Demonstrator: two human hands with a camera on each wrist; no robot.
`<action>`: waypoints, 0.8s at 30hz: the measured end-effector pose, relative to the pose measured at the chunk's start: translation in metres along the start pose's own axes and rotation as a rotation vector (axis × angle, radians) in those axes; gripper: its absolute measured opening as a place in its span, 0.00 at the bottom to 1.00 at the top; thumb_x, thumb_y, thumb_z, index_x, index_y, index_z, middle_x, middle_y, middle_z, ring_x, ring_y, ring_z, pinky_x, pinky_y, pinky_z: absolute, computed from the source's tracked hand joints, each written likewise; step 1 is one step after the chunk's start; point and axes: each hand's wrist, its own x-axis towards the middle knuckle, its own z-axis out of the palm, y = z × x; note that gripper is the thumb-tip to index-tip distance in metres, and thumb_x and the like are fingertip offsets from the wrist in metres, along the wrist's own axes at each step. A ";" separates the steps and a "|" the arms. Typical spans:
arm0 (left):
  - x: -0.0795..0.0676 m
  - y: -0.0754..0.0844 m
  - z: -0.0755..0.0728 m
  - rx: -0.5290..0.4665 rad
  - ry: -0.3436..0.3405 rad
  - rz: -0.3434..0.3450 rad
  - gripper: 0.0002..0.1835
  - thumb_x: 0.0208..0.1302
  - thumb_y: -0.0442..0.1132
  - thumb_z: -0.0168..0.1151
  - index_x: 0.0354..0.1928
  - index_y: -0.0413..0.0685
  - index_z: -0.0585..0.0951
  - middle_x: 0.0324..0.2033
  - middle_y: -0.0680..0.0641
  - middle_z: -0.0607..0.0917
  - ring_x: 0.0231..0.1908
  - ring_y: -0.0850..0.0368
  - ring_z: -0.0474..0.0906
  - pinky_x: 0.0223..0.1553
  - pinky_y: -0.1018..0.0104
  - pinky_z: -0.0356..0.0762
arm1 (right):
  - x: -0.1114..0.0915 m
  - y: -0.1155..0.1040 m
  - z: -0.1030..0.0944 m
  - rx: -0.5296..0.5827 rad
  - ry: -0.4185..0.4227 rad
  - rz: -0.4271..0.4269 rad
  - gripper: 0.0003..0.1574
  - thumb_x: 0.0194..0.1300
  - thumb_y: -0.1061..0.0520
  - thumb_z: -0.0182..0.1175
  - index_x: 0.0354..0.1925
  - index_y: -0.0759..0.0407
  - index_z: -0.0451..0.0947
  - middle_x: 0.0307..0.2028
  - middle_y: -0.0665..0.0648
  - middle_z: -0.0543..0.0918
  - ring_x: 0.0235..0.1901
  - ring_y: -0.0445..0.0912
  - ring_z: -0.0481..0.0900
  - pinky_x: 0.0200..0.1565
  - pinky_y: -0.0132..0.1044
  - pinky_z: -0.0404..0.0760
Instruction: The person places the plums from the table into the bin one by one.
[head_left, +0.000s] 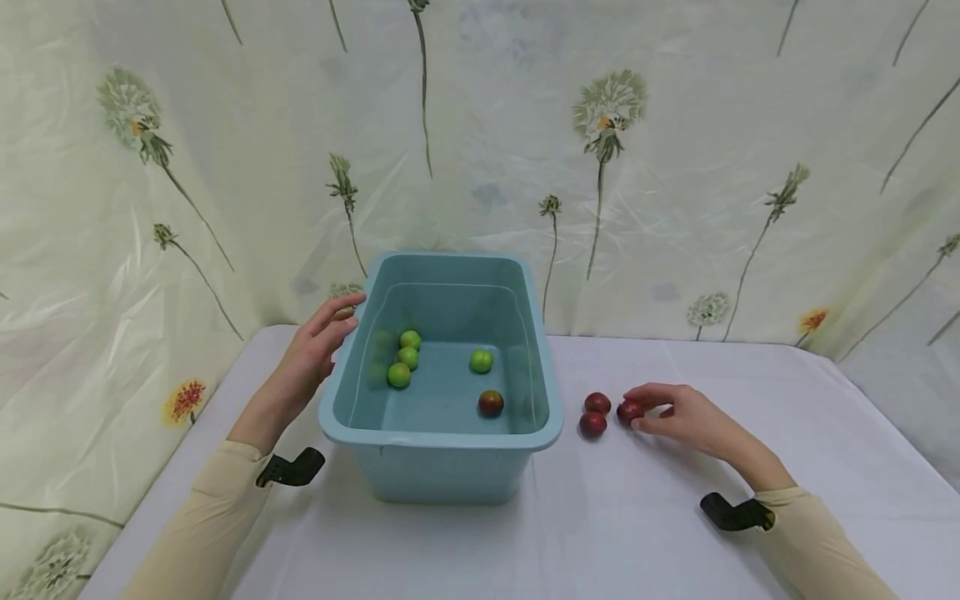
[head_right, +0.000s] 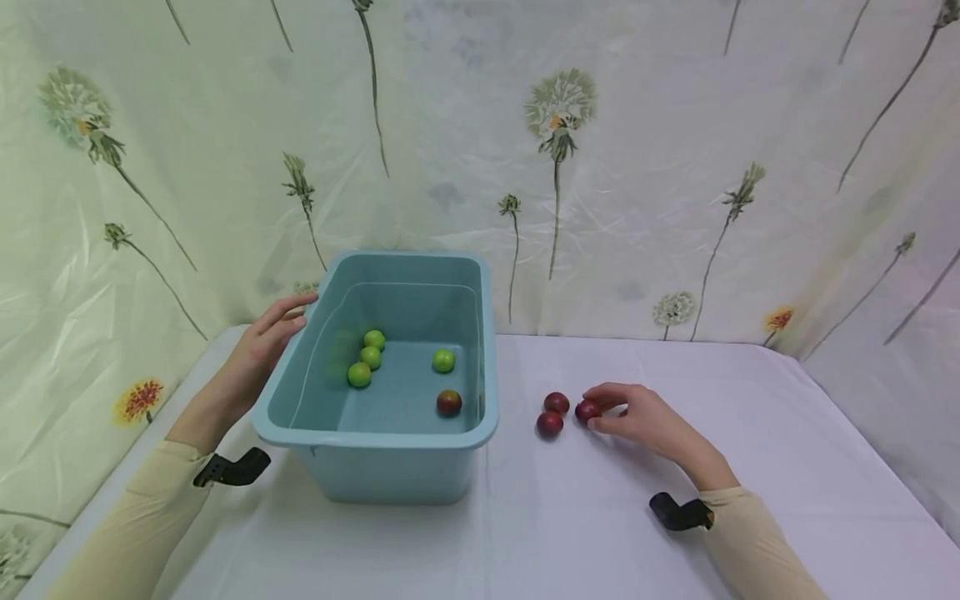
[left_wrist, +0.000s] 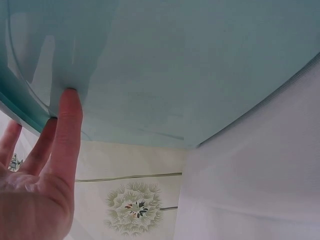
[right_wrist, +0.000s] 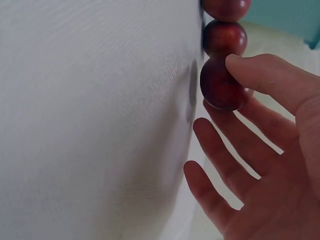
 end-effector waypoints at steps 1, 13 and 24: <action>0.000 0.000 0.000 0.000 0.001 -0.002 0.29 0.73 0.56 0.51 0.72 0.60 0.63 0.66 0.45 0.67 0.67 0.43 0.62 0.59 0.35 0.63 | 0.000 0.000 0.000 0.000 0.004 -0.003 0.25 0.62 0.53 0.69 0.55 0.59 0.80 0.46 0.52 0.84 0.48 0.50 0.80 0.47 0.47 0.78; 0.000 0.000 0.000 0.004 0.003 -0.002 0.28 0.73 0.55 0.50 0.72 0.61 0.64 0.66 0.46 0.67 0.67 0.44 0.63 0.58 0.38 0.66 | 0.004 -0.009 -0.001 0.017 0.091 -0.023 0.26 0.64 0.53 0.68 0.57 0.60 0.78 0.47 0.53 0.85 0.48 0.49 0.80 0.46 0.43 0.80; 0.001 0.000 0.000 0.014 0.012 -0.014 0.28 0.73 0.56 0.50 0.72 0.61 0.64 0.65 0.47 0.68 0.65 0.46 0.65 0.53 0.51 0.73 | 0.011 -0.022 0.001 0.069 0.132 -0.043 0.28 0.65 0.50 0.67 0.59 0.60 0.77 0.48 0.53 0.84 0.48 0.48 0.80 0.45 0.35 0.80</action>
